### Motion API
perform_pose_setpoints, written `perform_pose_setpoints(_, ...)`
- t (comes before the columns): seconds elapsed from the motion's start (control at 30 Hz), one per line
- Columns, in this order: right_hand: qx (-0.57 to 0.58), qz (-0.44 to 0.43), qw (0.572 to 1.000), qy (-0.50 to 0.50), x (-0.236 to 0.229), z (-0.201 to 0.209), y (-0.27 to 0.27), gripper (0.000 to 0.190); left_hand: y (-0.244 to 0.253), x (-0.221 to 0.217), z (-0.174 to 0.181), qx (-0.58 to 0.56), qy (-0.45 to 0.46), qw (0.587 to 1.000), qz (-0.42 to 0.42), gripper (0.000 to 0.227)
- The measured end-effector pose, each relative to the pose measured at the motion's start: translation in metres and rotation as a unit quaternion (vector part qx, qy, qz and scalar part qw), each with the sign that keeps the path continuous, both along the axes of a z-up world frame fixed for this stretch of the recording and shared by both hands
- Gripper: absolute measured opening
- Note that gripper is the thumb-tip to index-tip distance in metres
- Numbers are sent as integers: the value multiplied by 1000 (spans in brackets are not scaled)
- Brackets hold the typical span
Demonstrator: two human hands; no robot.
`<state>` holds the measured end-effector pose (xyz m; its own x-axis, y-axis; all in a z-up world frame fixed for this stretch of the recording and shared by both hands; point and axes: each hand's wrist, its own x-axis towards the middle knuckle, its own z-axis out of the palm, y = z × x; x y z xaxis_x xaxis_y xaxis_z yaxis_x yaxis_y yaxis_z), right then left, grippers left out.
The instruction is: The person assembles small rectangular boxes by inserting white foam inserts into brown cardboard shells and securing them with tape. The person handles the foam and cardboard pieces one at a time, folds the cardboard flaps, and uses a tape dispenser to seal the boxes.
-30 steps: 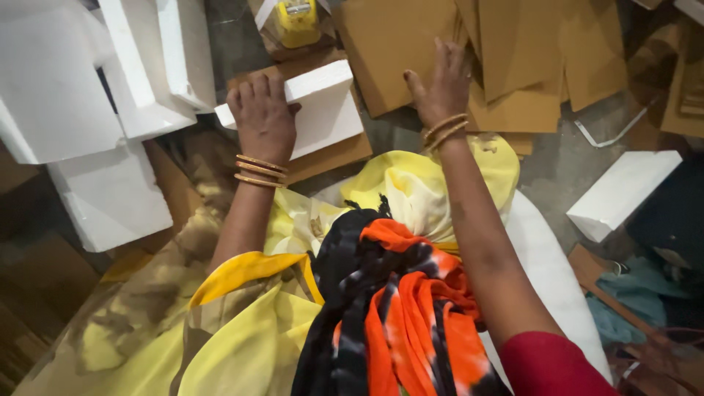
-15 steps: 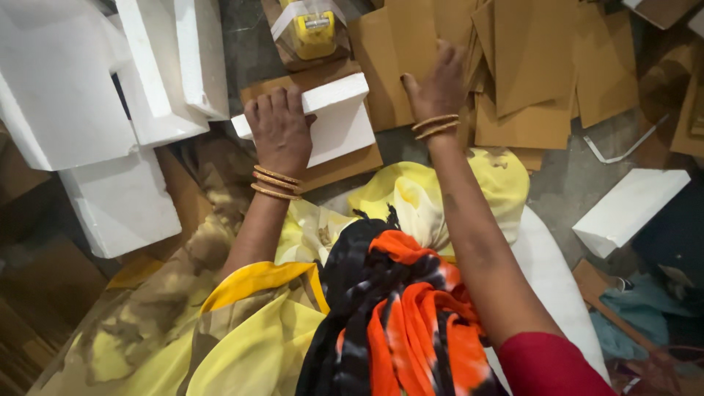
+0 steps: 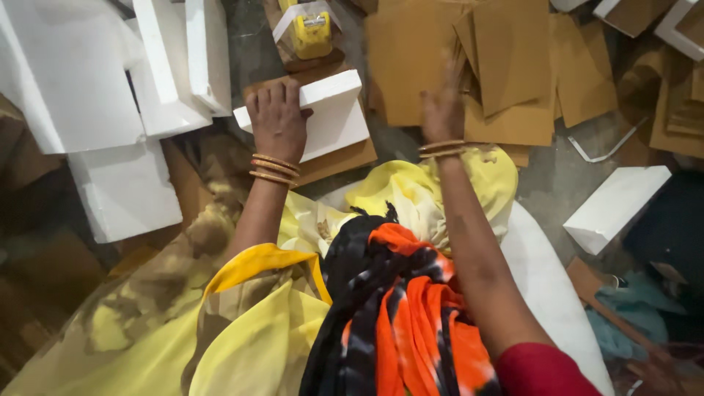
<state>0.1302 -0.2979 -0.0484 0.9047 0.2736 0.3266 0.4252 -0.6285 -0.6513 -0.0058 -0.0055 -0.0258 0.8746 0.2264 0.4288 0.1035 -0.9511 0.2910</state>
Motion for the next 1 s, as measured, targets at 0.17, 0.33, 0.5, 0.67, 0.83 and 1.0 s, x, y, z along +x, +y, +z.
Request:
perform_pose_setpoints(0.17, 216, -23, 976, 18, -4, 52, -42, 43, 9, 5, 2, -38, 62, 997, -23, 43)
perform_pose_setpoints(0.33, 151, 193, 935, 257, -55, 130, -29, 36, 22, 11, 11, -20, 48, 997, -60, 46)
perform_pose_setpoints(0.5, -154, 329, 931, -25, -74, 135, 58, 14, 35, 19, 13, -109, 167, 975, -99, 51)
perform_pose_setpoints(0.67, -174, 312, 917, -179, -55, 108, 106, 12, 51, 28, 14, -152, 181, 960, -150, 57)
perform_pose_setpoints(0.83, -215, 293, 898, -247, -50, 67, 125, 15, 56, 32, 19, -200, 305, 919, -150, 77)
perform_pose_setpoints(1.0, -169, 261, 906, -287, -53, 48, 126, 18, 55, 26, 23, -185, 297, 924, -156, 80)
